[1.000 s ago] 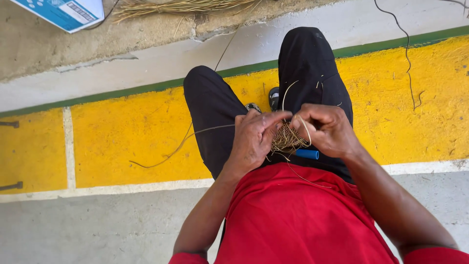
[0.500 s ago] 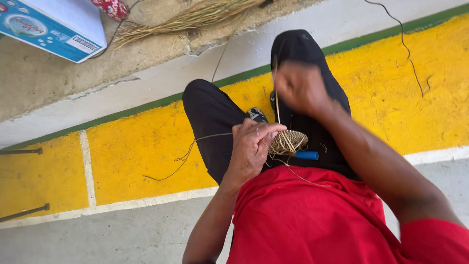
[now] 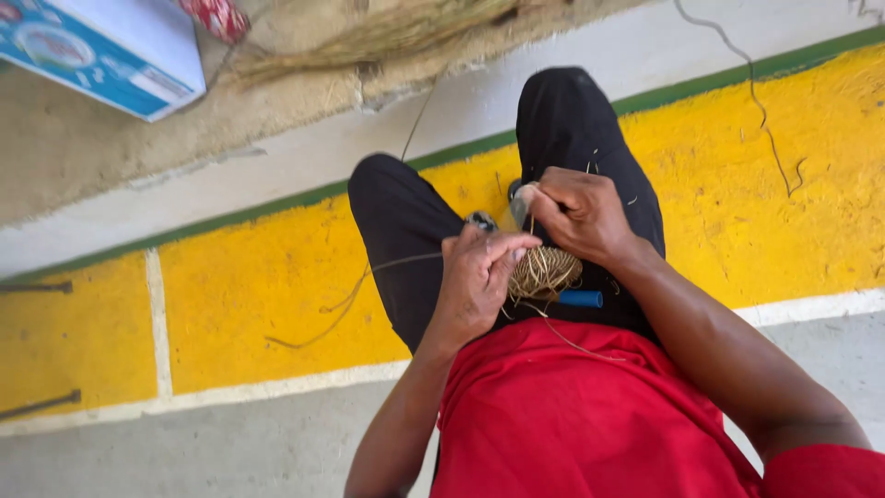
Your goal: The recorder is weaving thin bamboo or wood strips together to create a circular woven object.
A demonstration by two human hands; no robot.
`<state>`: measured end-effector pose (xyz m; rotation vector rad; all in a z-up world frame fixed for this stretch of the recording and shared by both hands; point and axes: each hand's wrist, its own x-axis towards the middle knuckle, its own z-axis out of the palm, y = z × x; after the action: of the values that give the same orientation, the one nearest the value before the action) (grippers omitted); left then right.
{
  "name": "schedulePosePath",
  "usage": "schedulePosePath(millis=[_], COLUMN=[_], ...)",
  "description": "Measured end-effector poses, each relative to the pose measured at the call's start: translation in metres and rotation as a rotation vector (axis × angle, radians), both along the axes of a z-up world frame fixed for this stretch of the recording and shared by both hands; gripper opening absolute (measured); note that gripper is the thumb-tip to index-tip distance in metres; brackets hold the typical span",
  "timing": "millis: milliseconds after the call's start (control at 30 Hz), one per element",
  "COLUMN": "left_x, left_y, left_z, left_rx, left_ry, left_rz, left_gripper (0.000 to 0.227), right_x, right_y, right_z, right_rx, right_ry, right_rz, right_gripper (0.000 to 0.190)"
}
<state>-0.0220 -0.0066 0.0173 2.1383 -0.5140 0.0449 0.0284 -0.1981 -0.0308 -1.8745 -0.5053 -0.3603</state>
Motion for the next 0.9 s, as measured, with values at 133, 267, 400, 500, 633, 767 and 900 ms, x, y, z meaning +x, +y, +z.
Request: schedulePosePath(millis=[133, 267, 400, 500, 633, 767, 900], left_x=[0.001, 0.001, 0.003, 0.003, 0.009, 0.013, 0.010], left_y=[0.001, -0.001, 0.001, 0.002, 0.004, 0.008, 0.015], left_z=[-0.003, -0.006, -0.012, 0.002, -0.010, -0.014, -0.011], left_rx=[-0.007, -0.019, -0.014, -0.072, -0.104, 0.047, 0.033], left_ry=[0.011, -0.016, -0.020, -0.023, -0.002, 0.063, 0.081], left_rz=[-0.026, -0.025, -0.018, -0.002, 0.010, 0.008, -0.032], left_gripper=[0.013, 0.014, 0.017, 0.019, 0.024, 0.020, 0.020], right_x=[0.067, 0.103, 0.117, 0.113, 0.032, -0.020, -0.048], right_y=[0.009, 0.019, 0.026, 0.002, -0.044, -0.045, -0.021], right_z=[-0.021, 0.012, 0.021, 0.045, 0.151, 0.151, 0.066], right_rx=[-0.249, -0.245, -0.328, 0.008, 0.304, 0.687, 0.410], right_ry=[-0.221, -0.517, -0.552, -0.221, -0.014, -0.053, 0.155], right_rz=[-0.241, -0.281, -0.241, -0.024, 0.043, 0.345, 0.222], right_gripper=[0.048, 0.043, 0.040, 0.030, 0.022, 0.019, 0.019])
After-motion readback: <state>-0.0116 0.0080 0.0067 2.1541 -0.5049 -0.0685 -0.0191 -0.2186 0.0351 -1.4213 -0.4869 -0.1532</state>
